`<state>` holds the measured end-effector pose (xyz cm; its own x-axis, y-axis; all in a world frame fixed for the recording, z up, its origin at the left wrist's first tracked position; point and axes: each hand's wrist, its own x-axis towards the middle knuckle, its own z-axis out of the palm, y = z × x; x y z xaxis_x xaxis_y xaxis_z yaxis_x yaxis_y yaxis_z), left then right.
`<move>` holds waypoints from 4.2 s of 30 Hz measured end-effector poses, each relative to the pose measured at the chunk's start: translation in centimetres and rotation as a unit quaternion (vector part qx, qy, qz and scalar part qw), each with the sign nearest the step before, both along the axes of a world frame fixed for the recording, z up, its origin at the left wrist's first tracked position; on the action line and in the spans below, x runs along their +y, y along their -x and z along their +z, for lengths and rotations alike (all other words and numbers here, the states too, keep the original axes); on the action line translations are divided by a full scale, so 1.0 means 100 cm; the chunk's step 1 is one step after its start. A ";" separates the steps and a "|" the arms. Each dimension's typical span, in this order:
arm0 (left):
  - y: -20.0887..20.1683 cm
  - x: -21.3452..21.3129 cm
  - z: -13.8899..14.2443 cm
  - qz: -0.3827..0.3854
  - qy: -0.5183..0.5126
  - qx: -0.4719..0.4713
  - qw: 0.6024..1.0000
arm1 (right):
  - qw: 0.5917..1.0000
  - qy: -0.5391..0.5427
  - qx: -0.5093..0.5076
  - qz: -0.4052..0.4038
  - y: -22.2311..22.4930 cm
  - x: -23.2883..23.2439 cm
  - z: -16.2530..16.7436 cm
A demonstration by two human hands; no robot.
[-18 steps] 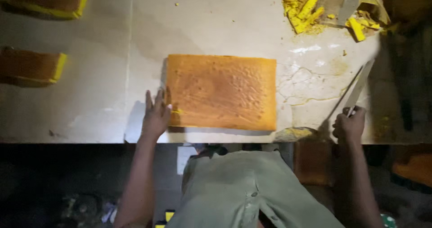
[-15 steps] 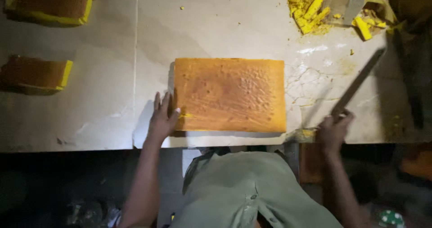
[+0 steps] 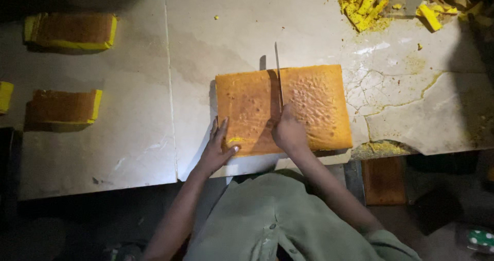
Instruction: The person cuts large yellow blocks into thin even slices on a workbench using a long knife, holding each block steady with one hand while slicing. They reposition each block and work through several blocks one at a time, with cut slices and scraps accumulating on the bench.
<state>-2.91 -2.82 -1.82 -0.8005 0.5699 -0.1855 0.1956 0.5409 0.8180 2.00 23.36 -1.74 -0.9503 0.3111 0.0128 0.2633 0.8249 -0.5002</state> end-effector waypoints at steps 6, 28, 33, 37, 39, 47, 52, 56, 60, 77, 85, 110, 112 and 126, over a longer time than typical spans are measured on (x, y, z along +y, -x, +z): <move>0.004 0.010 0.006 0.002 0.008 -0.052 0.999 | 0.998 0.006 -0.050 -0.028 0.003 0.002 -0.005; -0.028 0.093 0.008 -0.204 0.235 0.226 0.923 | 0.970 0.124 -0.190 -0.082 0.031 0.006 0.035; -0.039 0.094 0.017 -0.175 0.243 0.282 0.911 | 0.958 0.150 -0.223 -0.098 0.053 0.006 0.066; -0.050 0.093 0.020 -0.145 0.231 0.302 0.913 | 0.962 0.114 -0.244 -0.045 0.007 -0.008 0.077; -0.056 0.092 0.020 -0.156 0.255 0.301 0.906 | 0.966 0.106 -0.231 -0.053 -0.026 -0.017 0.075; -0.077 0.091 0.016 -0.140 0.222 0.327 0.908 | 0.971 0.044 -0.235 -0.001 -0.171 -0.038 0.034; -0.073 0.093 0.016 -0.143 0.221 0.317 0.911 | 0.974 0.020 -0.227 -0.012 -0.221 -0.047 -0.004; -0.062 0.085 0.010 -0.168 0.207 0.311 0.912 | 0.985 -0.009 -0.173 -0.021 -0.186 -0.041 -0.020; -0.040 0.040 -0.004 -0.133 0.167 0.287 0.934 | 0.988 0.018 -0.139 -0.062 -0.120 -0.034 -0.015; 0.002 -0.018 -0.047 -0.084 0.102 0.247 0.960 | 0.986 0.033 -0.151 -0.070 0.086 -0.075 -0.015; 0.003 -0.013 -0.042 -0.100 0.126 0.231 0.960 | 0.978 0.046 -0.199 -0.051 0.064 -0.074 -0.014; -0.060 -0.007 0.048 -0.049 0.194 0.182 0.963 | 0.973 0.022 -0.229 -0.019 -0.155 -0.148 0.041; -0.061 -0.006 0.049 -0.042 0.190 0.184 0.964 | 0.977 0.020 -0.210 -0.036 -0.158 -0.151 0.034; -0.037 0.022 -0.025 -0.009 0.173 0.252 0.952 | 0.991 -0.017 -0.115 -0.073 -0.122 0.043 0.011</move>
<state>0.79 -0.58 -4.30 -0.8274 0.5600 0.0414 0.5292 0.7529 0.3913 14.22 27.65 -0.67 -0.8742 0.4484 -0.1862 0.4848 0.7849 -0.3859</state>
